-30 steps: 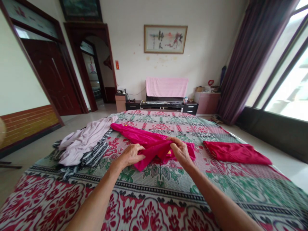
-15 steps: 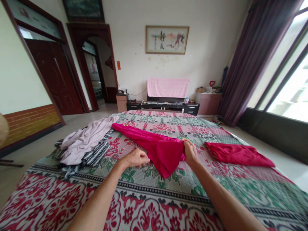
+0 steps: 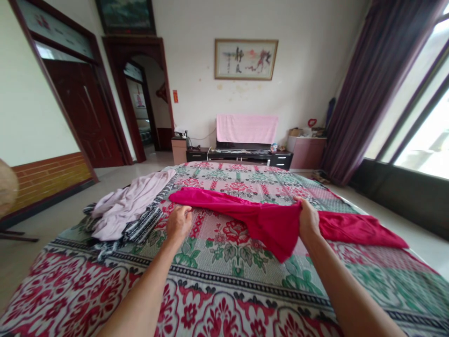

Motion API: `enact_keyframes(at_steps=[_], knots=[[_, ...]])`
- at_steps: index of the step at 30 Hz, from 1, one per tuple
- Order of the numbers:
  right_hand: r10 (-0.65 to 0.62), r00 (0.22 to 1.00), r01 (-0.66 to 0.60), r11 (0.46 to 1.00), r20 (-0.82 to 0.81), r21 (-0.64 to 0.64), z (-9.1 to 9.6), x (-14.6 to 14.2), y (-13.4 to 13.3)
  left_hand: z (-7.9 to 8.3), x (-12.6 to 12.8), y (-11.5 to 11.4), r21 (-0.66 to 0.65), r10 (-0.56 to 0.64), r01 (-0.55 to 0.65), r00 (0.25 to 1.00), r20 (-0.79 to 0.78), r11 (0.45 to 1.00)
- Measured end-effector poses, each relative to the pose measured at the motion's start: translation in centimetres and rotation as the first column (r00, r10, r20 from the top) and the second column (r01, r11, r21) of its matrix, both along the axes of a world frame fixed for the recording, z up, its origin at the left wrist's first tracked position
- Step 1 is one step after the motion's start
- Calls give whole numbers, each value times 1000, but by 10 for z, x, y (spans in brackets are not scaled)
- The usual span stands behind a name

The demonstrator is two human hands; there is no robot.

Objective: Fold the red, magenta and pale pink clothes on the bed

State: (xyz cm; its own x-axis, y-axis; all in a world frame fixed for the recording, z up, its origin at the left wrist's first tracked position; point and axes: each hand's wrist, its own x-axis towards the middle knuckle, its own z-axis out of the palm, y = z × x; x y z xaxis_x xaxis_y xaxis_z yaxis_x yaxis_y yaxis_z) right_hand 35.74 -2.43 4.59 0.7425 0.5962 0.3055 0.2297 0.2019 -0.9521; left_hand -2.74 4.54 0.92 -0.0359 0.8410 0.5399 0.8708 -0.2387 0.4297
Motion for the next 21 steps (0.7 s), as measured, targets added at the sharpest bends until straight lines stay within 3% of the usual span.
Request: enact_keyframes(at_steps=[2,4,6,10,13,15,17,21], knots=[[-225,974,225,974,-27,-2,-8,13,1,-7,-8,4,-19,30,-30,1000,-6,999],[-292,954,295,955,64,-41,-17,20,0,-13,-11,7,-28,43,-43,999,-12,999],[-287,910,305,952,299,-14,-23,18,-1,-17,-12,10,-16,33,-34,999,-21,999],[-227,629,156,974,743,166,-22,-8,-6,-25,-11,15,23,55,-55,998,-17,998],[-77,442,-5,996,894,89,-20,-35,-11,-25,-15,18,-5,162,-162,987,1,987],[37,369,-56,998,929,-18,-26,-47,-12,-23,-20,20,-48,228,-228,974,-11,972],[115,357,-42,993,927,-107,-37,-50,-10,-17,-25,24,-92,256,-258,966,-42,962],[166,427,29,980,889,-197,-57,-41,0,-4,-29,37,-222,286,-295,955,-76,929]])
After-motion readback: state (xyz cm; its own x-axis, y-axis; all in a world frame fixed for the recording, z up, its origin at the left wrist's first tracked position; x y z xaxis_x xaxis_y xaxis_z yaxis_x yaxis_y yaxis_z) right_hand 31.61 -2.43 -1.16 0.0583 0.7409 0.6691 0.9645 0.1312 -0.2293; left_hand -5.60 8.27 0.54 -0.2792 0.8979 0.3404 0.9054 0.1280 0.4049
